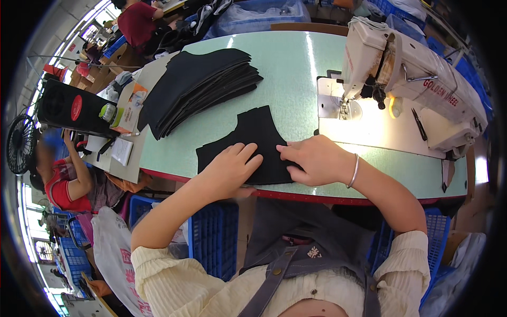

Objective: The person takes a bag of fabric pieces from a crate, unpacks the bundle, and removes the rubber band. The person then arranges the fabric pieces by hand and feeds them into a sewing machine to sew them.

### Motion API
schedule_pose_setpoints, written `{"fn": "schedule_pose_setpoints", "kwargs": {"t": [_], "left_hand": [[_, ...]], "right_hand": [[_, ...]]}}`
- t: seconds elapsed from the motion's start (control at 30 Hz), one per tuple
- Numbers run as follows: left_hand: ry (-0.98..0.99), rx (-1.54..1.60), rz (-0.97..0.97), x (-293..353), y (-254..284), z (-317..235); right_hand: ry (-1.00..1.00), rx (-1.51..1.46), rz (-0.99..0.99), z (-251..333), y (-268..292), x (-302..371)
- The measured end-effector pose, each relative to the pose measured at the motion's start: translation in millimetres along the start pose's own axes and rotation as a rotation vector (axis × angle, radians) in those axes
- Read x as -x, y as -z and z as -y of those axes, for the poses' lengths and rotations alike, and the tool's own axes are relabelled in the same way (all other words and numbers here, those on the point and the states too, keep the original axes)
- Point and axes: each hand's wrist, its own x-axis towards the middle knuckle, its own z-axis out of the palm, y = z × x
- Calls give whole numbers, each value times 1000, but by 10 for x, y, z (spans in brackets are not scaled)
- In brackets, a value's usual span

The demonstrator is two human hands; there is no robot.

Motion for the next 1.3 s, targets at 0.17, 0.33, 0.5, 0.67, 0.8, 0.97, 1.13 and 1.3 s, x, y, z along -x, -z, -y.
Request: {"fn": "schedule_pose_setpoints", "kwargs": {"t": [0.17, 0.33, 0.5, 0.67, 0.8, 0.97, 1.13, 1.3], "left_hand": [[20, -29, -22, 142, -63, -78], [249, 36, -79, 369, -197, -253], [363, 26, 3, 346, -155, -132], [304, 74, -56, 82, -328, -261], [322, 127, -25, -92, -211, -361], [347, 55, 144, -178, -152, -403], [292, 103, 105, -272, -156, -398], [216, 135, 70, -283, -273, -317]], "right_hand": [[209, 160, -185, 108, -189, 205], [219, 217, -301, 238, -516, 519], [-92, -121, -236, 341, -287, 582], [-167, -237, -247, 353, -356, 345], [-249, -449, -650, 158, -399, 274], [-468, -617, -486, -122, -294, 298], [-238, -540, -523, 72, -370, 165], [-140, -289, -613, 87, -198, 255]]}}
